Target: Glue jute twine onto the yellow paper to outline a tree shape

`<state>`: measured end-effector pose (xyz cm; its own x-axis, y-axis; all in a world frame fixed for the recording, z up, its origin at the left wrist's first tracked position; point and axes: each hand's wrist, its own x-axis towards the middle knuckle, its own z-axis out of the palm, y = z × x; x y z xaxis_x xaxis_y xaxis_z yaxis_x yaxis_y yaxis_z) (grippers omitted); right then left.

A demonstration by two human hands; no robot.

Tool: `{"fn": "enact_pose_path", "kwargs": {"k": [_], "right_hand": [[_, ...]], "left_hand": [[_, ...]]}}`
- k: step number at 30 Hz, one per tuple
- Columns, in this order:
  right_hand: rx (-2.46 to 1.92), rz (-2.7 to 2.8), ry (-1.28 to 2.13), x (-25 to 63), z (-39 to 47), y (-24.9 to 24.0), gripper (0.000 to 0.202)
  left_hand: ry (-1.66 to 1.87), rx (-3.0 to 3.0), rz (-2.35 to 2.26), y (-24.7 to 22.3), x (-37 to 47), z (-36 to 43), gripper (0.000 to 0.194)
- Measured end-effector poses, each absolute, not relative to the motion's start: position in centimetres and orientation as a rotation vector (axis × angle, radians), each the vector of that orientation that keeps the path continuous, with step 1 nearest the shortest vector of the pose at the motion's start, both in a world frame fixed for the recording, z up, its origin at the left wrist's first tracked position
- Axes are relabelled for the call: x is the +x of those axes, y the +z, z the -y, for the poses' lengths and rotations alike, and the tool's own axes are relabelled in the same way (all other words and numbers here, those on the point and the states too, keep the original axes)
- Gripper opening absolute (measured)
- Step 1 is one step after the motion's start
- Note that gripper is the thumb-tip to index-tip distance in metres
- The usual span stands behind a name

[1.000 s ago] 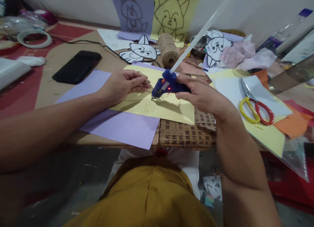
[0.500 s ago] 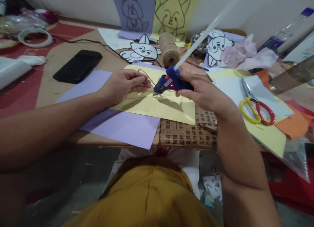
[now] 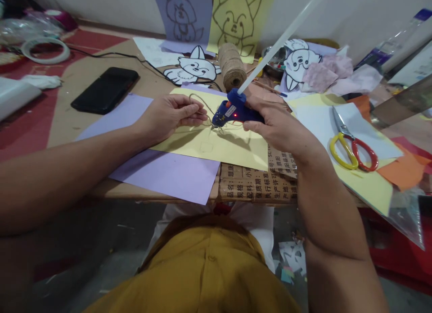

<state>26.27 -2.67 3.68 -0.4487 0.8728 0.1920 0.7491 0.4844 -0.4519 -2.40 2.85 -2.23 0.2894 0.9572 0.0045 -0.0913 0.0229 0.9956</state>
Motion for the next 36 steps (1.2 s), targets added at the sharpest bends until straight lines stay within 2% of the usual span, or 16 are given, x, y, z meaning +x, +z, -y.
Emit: {"fn": "enact_pose_path", "kwargs": {"k": [10,18,36], "right_hand": [[-1.356,2.335,0.403,26.2,2.6,3.7,0.057],[-1.322,2.349,0.473,26.0,3.1,4.0,0.047],[-1.341,2.346,0.560,26.1,3.6,4.2,0.055]], "left_hand": [[1.030,1.252,-0.931,-2.3,-2.4,-2.8,0.007],[1.018,1.263,-0.933,-2.0,-2.3,-2.6,0.011],[1.036,1.296,-0.895,-2.5,-2.5,-3.0,0.015]]}}
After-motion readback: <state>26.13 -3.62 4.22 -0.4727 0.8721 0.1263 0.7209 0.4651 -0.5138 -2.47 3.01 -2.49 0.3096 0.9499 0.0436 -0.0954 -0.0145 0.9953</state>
